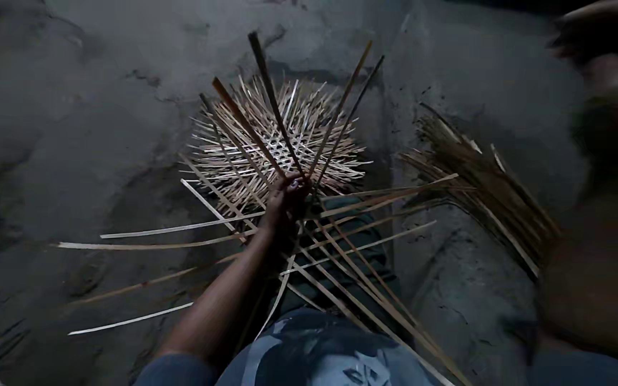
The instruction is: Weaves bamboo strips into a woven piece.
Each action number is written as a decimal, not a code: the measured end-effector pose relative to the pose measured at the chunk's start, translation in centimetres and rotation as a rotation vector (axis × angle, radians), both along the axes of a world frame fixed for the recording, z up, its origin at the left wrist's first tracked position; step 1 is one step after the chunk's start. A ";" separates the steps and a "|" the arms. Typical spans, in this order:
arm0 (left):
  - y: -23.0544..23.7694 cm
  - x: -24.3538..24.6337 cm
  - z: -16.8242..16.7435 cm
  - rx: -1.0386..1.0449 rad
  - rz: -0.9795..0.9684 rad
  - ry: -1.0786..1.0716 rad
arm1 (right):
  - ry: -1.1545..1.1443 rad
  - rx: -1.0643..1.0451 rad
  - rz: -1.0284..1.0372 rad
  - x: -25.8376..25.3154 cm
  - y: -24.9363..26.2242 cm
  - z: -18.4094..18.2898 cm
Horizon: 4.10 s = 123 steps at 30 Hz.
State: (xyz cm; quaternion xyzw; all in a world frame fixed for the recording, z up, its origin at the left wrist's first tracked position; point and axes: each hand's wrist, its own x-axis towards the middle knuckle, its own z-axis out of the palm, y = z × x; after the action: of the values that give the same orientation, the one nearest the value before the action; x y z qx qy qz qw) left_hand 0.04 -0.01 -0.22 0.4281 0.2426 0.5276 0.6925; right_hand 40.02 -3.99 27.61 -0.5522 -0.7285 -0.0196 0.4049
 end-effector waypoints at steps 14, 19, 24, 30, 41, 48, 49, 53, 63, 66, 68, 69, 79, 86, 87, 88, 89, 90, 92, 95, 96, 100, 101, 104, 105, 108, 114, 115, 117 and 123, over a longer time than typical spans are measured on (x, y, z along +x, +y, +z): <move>0.5 0.1 0.6 -0.107 -0.003 0.002 | -0.033 -0.399 0.532 -17.7 7.8 -23.5; 0.4 0.2 0.7 -0.141 0.006 -0.044 | -0.037 -0.265 0.355 -14.1 6.2 -24.2; 0.2 0.5 0.9 -0.119 0.008 0.010 | -0.029 -0.302 0.426 -15.8 6.6 -23.6; 1.1 0.9 0.8 -0.101 0.035 0.026 | 0.041 -0.471 0.439 -17.1 7.5 -24.2; -2.4 2.0 2.2 0.427 0.531 1.536 | 0.032 -0.481 0.477 -16.5 7.1 -25.6; -3.2 1.5 2.4 0.383 0.495 1.636 | 0.034 -0.501 0.573 -16.4 8.1 -25.6; -3.2 1.4 2.3 0.380 0.490 1.638 | 0.042 -0.479 0.586 -16.3 8.3 -26.1; -3.2 1.3 1.9 0.389 0.479 1.664 | 0.043 -0.491 0.583 -15.9 8.2 -26.3; -3.5 1.6 2.8 0.417 0.416 1.785 | -0.089 -0.467 0.531 -16.3 7.0 -26.5; -4.1 1.2 3.5 0.374 0.406 1.804 | -0.166 -0.422 0.368 -19.7 4.4 -25.4; -4.3 0.9 3.1 0.383 0.439 1.813 | -0.137 -0.351 0.241 -21.6 2.6 -26.1; -4.4 0.7 2.7 0.404 0.472 1.808 | -0.115 -0.343 0.207 -22.2 2.0 -26.5; -5.6 0.5 1.7 0.436 0.510 1.765 | -0.035 -0.277 0.233 -21.8 1.0 -28.8; -4.5 0.6 0.3 0.521 0.601 1.791 | -0.017 -0.266 0.259 -21.7 1.5 -29.4; -4.4 0.6 0.1 0.526 0.609 1.793 | -0.019 -0.278 0.262 -21.6 1.5 -29.3; -4.4 0.7 0.2 0.517 0.600 1.803 | -0.022 -0.280 0.262 -21.6 1.6 -29.4; -4.5 0.8 0.3 0.508 0.588 1.807 | -0.024 -0.283 0.257 -21.7 1.6 -29.4; -4.5 0.8 0.3 0.500 0.582 1.807 | -0.024 -0.284 0.255 -21.7 1.6 -29.4; -4.4 0.9 0.0 0.507 0.601 1.809 | -0.009 -0.293 0.263 -21.6 1.6 -29.3; -4.5 0.6 0.0 0.513 0.599 1.778 | 0.021 -0.328 0.270 -21.5 1.8 -29.0; -4.7 0.6 0.3 0.506 0.576 1.772 | 0.013 -0.338 0.259 -21.6 1.9 -28.9; -5.0 0.3 0.3 0.522 0.567 1.765 | -0.012 -0.367 0.190 -22.2 2.2 -28.9; -4.9 0.4 0.2 0.524 0.584 1.767 | -0.017 -0.374 0.177 -22.3 2.1 -28.7; -4.8 0.4 0.2 0.520 0.571 1.772 | -0.059 -0.394 0.120 -23.0 1.9 -28.4; -4.8 0.4 0.2 0.524 0.572 1.763 | -0.070 -0.402 0.109 -23.2 1.8 -28.2; -4.9 0.4 0.5 0.505 0.560 1.767 | -0.071 -0.390 0.112 -23.2 1.8 -28.3; -5.0 0.3 0.4 0.509 0.551 1.754 | -0.061 -0.422 0.109 -23.2 1.9 -28.0; -5.2 0.3 0.9 0.494 0.514 1.750 | -0.066 -0.418 0.100 -23.4 1.9 -28.0; -5.2 0.4 1.2 0.474 0.494 1.757 | -0.079 -0.407 0.083 -23.6 1.9 -28.1; -4.8 0.5 0.6 0.489 0.531 1.767 | -0.071 -0.398 0.101 -23.7 2.1 -28.3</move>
State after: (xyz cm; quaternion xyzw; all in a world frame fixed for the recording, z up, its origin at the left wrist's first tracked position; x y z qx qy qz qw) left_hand 0.54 -4.83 0.34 0.7357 0.6503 0.1894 0.0078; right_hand 16.34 -1.91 -0.72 -0.5831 -0.7586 0.1256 0.2623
